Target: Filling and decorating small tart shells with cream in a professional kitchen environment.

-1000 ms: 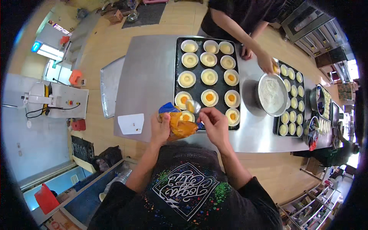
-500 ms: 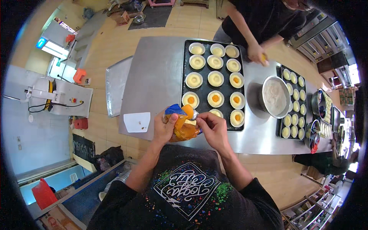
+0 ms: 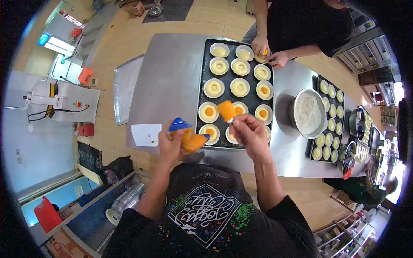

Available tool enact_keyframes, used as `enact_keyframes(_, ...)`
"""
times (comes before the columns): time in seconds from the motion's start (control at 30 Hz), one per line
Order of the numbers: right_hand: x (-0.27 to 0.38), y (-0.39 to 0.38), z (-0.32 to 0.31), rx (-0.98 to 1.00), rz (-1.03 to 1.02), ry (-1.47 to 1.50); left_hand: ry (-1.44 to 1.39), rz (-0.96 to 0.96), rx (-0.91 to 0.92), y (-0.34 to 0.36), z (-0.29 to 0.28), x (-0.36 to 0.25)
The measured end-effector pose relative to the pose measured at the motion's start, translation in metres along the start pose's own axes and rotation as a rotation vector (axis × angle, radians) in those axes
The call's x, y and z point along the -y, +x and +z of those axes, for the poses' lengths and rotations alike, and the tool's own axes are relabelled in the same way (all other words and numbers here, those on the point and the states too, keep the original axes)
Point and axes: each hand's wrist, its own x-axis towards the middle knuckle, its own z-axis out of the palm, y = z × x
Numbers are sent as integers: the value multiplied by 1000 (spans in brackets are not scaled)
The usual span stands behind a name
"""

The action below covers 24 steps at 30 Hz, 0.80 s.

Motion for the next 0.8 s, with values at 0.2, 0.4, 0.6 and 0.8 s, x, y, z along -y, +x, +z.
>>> enact_keyframes(0.2,-20,103,-102,-426,-375,-869,43,-42,-146,-6,-10,16)
enact_keyframes(0.4,-100,204,-184,-422,-881,-1807,125,-176,-311,-12,-1,30)
enact_keyframes(0.6,-127,213,-178,-402,-788,-1898,268,-376,-331,-11,-15,10)
enact_keyframes(0.8,-120,204,-171,-456,-763,-1774,253,-270,-319,-8,-28,42)
